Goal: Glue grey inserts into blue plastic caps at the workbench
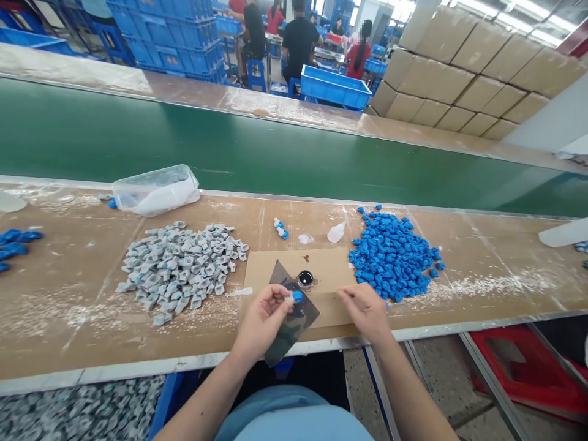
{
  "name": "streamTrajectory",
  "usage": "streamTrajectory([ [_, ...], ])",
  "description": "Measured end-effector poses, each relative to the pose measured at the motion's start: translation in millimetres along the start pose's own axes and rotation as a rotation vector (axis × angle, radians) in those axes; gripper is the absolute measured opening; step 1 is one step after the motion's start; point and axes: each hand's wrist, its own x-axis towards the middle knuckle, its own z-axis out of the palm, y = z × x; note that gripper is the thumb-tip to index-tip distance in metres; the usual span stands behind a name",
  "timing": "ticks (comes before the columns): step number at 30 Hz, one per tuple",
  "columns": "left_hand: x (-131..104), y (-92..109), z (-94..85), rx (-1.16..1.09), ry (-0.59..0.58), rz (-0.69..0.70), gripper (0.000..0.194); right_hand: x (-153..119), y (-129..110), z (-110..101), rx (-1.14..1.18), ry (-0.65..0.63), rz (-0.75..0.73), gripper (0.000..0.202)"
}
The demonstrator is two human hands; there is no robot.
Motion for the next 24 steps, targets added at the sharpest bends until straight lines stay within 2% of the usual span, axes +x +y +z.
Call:
streamTrajectory([
  [2,20,8,-11.7,0.076,0.085,0.079,0.026,4,21,-17,-0.269,0.121,0.032,0.024],
  [3,33,12,-16.3,0.129,0.114,0.113,0.024,6,31,-24,-0.369,0.118,0.023,0.025],
  [7,82,26,-19.9,0.442,0.222,0.244,0.008,8,58,-31,-0.572,-0.057,-0.046,0.024],
  [11,110,28,-12.7,0.556,0.293,0.304,0.015,14,67,-22,-0.635,-0.19,-0.081,0.026],
  [13,110,26,-14.0,0.617,0.302,0.328,0.022,18,68,-19,-0.653,-0.235,-0.056,0.026],
  [16,95,25,-25.9,0.726,0.328,0.36,0.028,23,64,-21,-0.661,-0.273,0.024,0.022],
  [19,79,26,-44.1,0.822,0.382,0.383,0.025,28,56,-25,-0.587,-0.228,0.062,0.021],
  [22,71,27,-56.1,1.144,0.388,0.34,0.015,29,48,-28,-0.379,-0.136,0.073,0.022],
  [24,71,28,-57.8,1.367,0.357,0.297,0.013,28,45,-26,-0.221,-0.081,0.105,0.02],
])
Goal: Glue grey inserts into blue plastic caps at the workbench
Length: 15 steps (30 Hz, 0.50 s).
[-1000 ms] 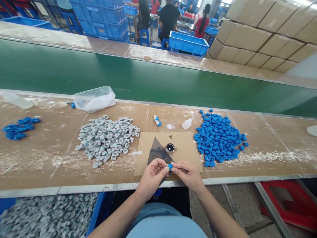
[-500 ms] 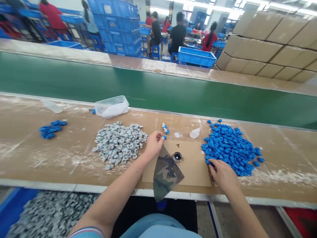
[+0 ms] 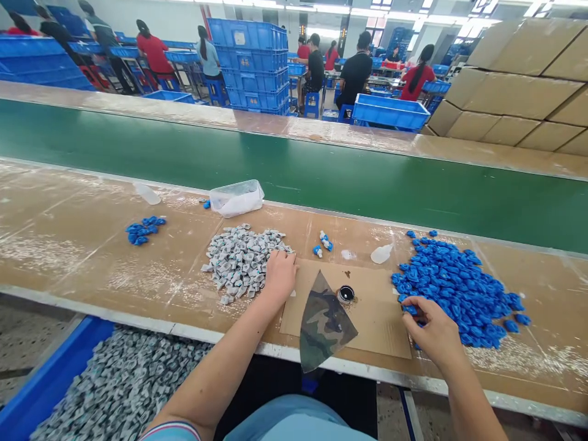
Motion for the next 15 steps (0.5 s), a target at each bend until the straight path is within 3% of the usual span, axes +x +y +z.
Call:
streamTrajectory([
  [8,-3,0,4.0,0.068,-0.034,0.086,0.028,-11,-29,23,0.483,0.04,0.014,0.027],
  [11,-4,-8,6.8,-0.029,0.033,0.119,0.027,-9,-48,26,0.454,0.029,-0.102,0.021],
  [15,-15,-12,4.5,-0.326,0.18,0.13,0.023,-2,-66,30,0.341,0.005,-0.246,0.019],
])
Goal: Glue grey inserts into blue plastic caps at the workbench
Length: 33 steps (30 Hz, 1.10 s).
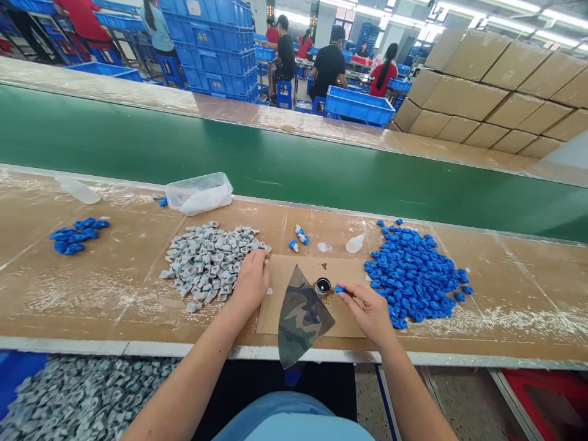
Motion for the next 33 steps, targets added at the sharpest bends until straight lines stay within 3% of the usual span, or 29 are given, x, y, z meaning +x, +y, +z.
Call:
streamTrajectory([
  [2,-9,6,-2.5,-0.176,0.028,-0.051,0.018,4,-2,4,-0.036,-0.019,-0.026,0.02],
  [5,-26,19,-0.9,-0.49,-0.028,-0.221,0.008,9,-1,8,-0.073,-0.052,-0.036,0.02],
  [8,-41,32,5.8,-0.762,-0.095,-0.41,0.011,11,-1,9,-0.087,-0.072,-0.064,0.021],
  [12,-50,42,13.1,-0.961,-0.168,-0.54,0.014,13,-3,8,-0.112,-0.08,-0.085,0.021],
  [23,-59,53,18.3,-1.161,-0.274,-0.601,0.026,12,-4,3,-0.118,-0.085,-0.042,0.02],
  [29,-63,59,23.9,-1.192,-0.268,-0.641,0.027,3,-15,3,0.035,-0.064,0.056,0.017],
  [33,-64,63,25.8,-1.212,-0.299,-0.619,0.034,-2,-26,8,0.151,-0.114,0.055,0.019],
])
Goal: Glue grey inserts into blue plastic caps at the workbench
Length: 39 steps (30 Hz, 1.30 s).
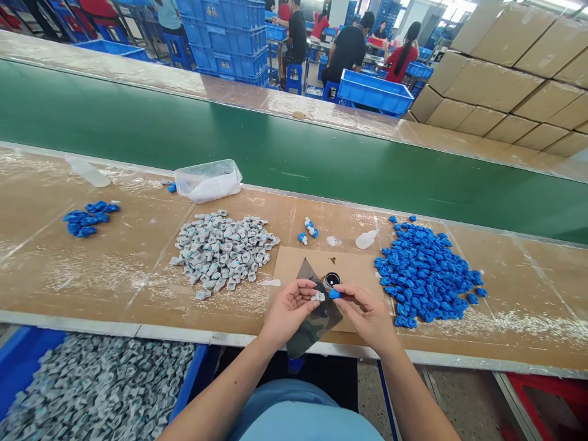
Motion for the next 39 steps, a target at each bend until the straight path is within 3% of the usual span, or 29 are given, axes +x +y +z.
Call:
streamTrajectory([
  [7,-2,1,1.3,-0.013,-0.123,-0.008,0.033,1,-3,3,0.03,-0.114,-0.055,0.017],
  [11,-2,10,-2.7,0.11,-0.217,0.041,0.027,2,-4,-1,0.049,-0.177,-0.054,0.013],
  [14,-3,17,-2.4,0.175,-0.243,0.066,0.023,2,-6,-2,0.072,-0.149,-0.039,0.012],
  [21,-6,17,7.4,0.063,-0.175,0.024,0.028,-6,-3,6,0.159,0.007,-0.046,0.011],
  [27,-4,13,8.0,0.13,-0.204,-0.005,0.028,-14,6,8,0.12,-0.035,-0.036,0.016],
  [30,9,17,0.2,0.184,-0.169,0.03,0.027,-13,15,-9,-0.021,-0.031,-0.08,0.019],
  [35,58,35,-17.6,0.433,0.14,0.206,0.02,-7,51,-55,-0.657,0.27,0.044,0.029],
  [39,94,42,-19.1,0.626,0.245,0.3,0.012,-3,78,-69,-1.008,0.197,0.048,0.024],
])
